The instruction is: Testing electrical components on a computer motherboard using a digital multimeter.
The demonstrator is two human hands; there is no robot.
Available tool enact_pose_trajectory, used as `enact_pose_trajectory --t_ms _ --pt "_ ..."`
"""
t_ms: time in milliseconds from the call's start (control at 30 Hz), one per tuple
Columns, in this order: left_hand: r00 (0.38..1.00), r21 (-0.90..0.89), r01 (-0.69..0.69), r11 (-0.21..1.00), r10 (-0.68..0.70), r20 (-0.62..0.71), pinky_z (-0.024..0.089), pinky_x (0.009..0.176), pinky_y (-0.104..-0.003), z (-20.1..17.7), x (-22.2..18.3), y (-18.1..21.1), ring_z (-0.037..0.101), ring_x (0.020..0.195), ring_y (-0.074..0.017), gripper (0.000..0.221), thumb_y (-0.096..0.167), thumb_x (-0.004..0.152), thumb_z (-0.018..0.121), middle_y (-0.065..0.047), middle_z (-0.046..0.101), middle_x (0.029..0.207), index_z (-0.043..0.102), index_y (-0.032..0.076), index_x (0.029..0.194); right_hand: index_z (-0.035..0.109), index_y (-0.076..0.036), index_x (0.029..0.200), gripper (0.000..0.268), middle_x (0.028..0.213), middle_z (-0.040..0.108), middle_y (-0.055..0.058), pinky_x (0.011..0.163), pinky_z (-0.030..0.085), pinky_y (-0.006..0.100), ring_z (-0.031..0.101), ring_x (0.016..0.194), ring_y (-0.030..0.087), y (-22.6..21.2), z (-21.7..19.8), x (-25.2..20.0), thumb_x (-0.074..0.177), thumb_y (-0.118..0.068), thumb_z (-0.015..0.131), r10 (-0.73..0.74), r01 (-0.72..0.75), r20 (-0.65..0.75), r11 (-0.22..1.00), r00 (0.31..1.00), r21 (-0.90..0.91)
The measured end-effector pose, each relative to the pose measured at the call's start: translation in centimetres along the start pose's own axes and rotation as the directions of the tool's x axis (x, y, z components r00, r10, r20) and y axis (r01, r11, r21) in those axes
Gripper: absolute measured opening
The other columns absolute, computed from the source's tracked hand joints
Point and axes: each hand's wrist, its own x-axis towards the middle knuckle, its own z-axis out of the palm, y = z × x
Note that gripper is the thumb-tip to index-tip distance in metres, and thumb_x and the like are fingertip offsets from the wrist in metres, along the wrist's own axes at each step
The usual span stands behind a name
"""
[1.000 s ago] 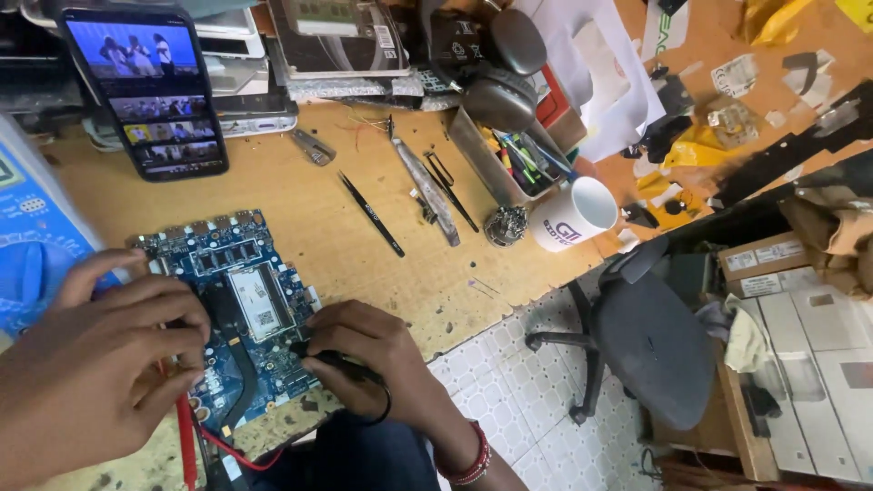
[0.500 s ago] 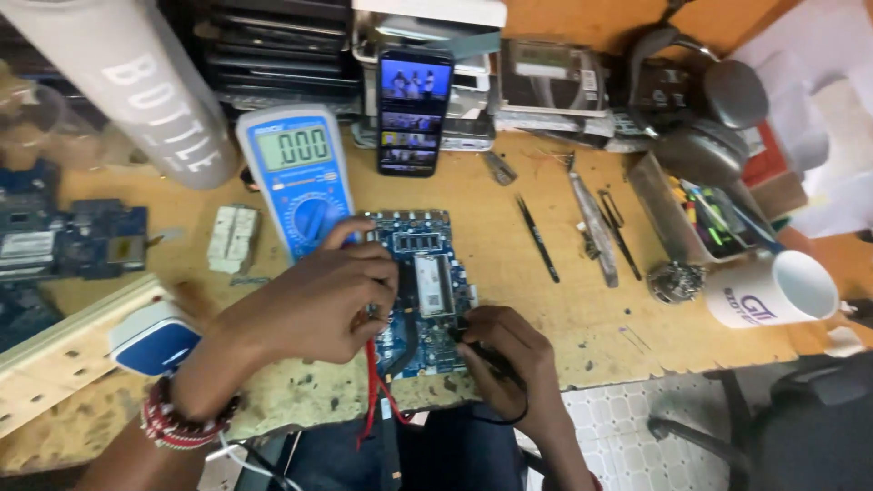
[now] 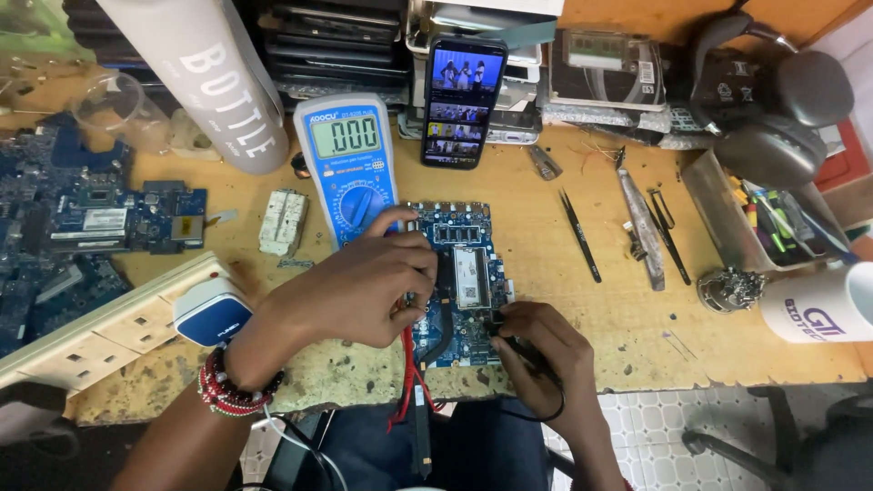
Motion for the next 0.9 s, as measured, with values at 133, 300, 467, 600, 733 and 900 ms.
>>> enact_pose_trajectory --t_ms 133,300,467,600,733,900 --pt "1.0 0.009 0.007 1.0 -0.008 0.018 0.018 0.12 -0.053 0.05 0.01 -0.07 0.06 0.09 -0.0191 0.01 0.015 0.076 0.077 0.005 0.065 0.08 0.074 0.016 0.067 0.069 -0.003 0.094 0.008 0.104 0.071 0.014 0.087 0.06 0.034 0.072 0.106 0.029 0.01 0.03 0.02 0.091 -0.01 0.072 -0.002 0.002 0.0 1.0 1.0 0.006" --pt "1.0 0.004 0.01 1.0 -0.01 0.015 0.017 0.121 -0.053 0.06 -0.07 -0.02 0.06 0.089 -0.0181 0.011 0.014 0.076 0.076 0.006 0.064 0.08 0.073 0.017 0.066 0.069 -0.004 0.095 0.008 0.104 0.071 0.014 0.088 0.059 0.034 0.072 0.107 0.029 0.29 0.1 -0.13 0.09 -0.009 0.073 -0.002 0.002 -0.001 1.0 1.0 -0.002" --pt "1.0 0.003 0.0 1.0 0.0 0.005 0.017 0.12 -0.052 0.01 -0.1 -0.07 0.06 0.089 -0.0185 0.013 0.014 0.077 0.076 0.005 0.064 0.079 0.072 0.017 0.065 0.068 -0.004 0.096 0.008 0.105 0.071 0.014 0.089 0.06 0.035 0.072 0.107 0.03 0.02 0.03 0.1 0.091 -0.01 0.072 -0.013 0.013 0.002 1.0 1.0 0.012" --pt "1.0 -0.002 -0.001 1.0 0.001 0.003 0.017 0.12 -0.052 0.03 -0.08 0.04 0.06 0.088 -0.0173 0.014 0.01 0.076 0.074 0.006 0.064 0.077 0.071 0.017 0.063 0.069 -0.004 0.095 0.008 0.105 0.072 0.014 0.088 0.06 0.036 0.072 0.106 0.029 0.39 0.1 -0.2 0.091 -0.011 0.072 -0.018 0.018 0.003 1.0 1.0 -0.018" --pt "1.0 0.008 0.005 1.0 -0.006 0.015 0.017 0.12 -0.051 -0.08 -0.06 0.1 0.06 0.089 -0.0175 0.014 0.012 0.077 0.075 0.006 0.065 0.078 0.072 0.017 0.064 0.069 -0.004 0.094 0.008 0.104 0.072 0.015 0.088 0.06 0.035 0.072 0.106 0.029 0.34 0.14 -0.21 0.091 -0.011 0.073 -0.016 0.016 -0.01 1.0 1.0 0.0" --pt "1.0 0.01 -0.001 1.0 0.001 0.014 0.016 0.121 -0.052 -0.09 -0.06 0.05 0.06 0.09 -0.0185 0.013 0.014 0.076 0.077 0.005 0.065 0.08 0.073 0.017 0.065 0.07 -0.004 0.094 0.007 0.106 0.071 0.014 0.09 0.059 0.035 0.072 0.107 0.029 0.42 0.1 -0.22 0.091 -0.011 0.072 -0.012 0.012 -0.014 1.0 1.0 0.007"
